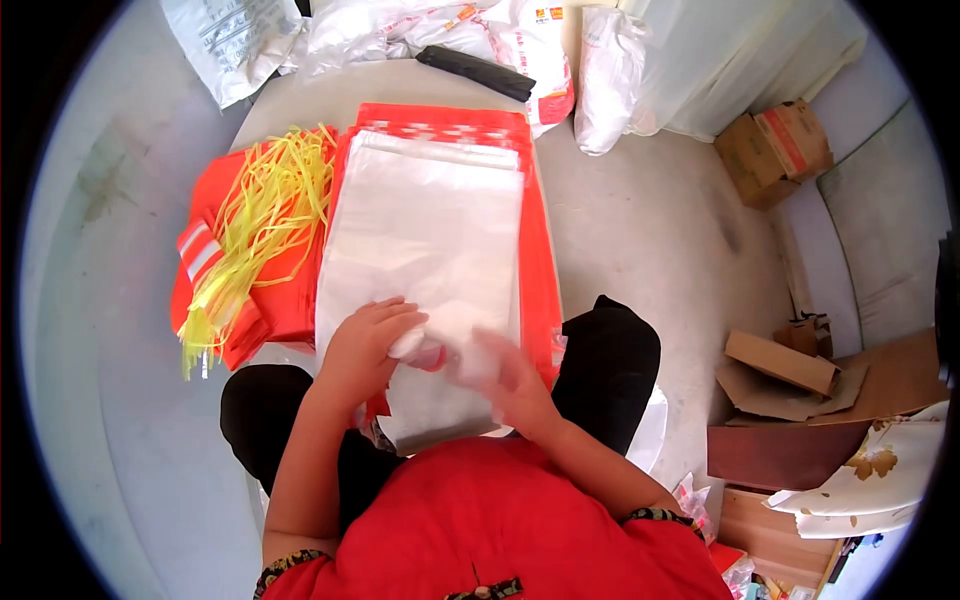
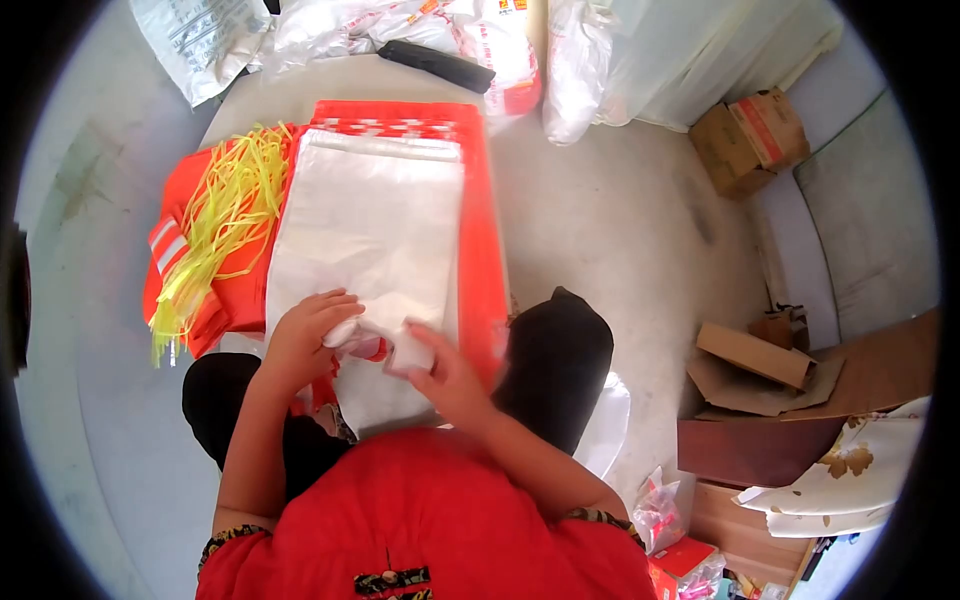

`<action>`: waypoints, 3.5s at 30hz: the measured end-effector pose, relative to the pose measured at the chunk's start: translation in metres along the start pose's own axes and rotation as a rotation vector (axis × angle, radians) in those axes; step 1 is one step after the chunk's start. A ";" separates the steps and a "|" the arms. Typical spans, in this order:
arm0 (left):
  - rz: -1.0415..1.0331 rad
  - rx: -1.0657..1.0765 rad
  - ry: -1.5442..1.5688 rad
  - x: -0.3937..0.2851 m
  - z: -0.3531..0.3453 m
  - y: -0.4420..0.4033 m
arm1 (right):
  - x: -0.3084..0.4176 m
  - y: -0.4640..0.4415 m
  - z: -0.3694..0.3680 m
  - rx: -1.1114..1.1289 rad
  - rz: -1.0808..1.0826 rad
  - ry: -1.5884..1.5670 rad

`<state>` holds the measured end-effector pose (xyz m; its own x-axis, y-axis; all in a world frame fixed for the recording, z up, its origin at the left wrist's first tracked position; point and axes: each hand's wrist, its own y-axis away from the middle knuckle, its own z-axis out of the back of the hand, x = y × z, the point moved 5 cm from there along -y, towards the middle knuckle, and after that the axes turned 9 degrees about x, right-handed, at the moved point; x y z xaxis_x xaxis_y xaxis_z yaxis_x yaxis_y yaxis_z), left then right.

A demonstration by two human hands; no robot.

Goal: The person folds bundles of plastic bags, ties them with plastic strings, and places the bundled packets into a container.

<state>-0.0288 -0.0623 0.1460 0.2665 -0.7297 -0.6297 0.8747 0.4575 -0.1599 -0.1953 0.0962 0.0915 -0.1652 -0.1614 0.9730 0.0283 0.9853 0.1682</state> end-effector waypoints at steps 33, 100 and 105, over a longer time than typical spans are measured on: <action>0.568 -0.441 0.708 0.090 -0.001 0.097 | 0.045 -0.102 -0.004 0.297 -0.228 0.109; 0.729 -0.185 -0.281 0.036 0.021 0.082 | 0.024 -0.131 0.003 0.315 -0.187 0.096; 0.901 -0.068 -0.136 0.031 0.031 0.087 | 0.020 -0.132 0.005 0.301 -0.194 0.077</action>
<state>0.0682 -0.0607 0.1364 0.8862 -0.1337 -0.4436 0.2880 0.9090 0.3013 -0.2071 -0.0365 0.0878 -0.0642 -0.3391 0.9386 -0.2892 0.9065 0.3077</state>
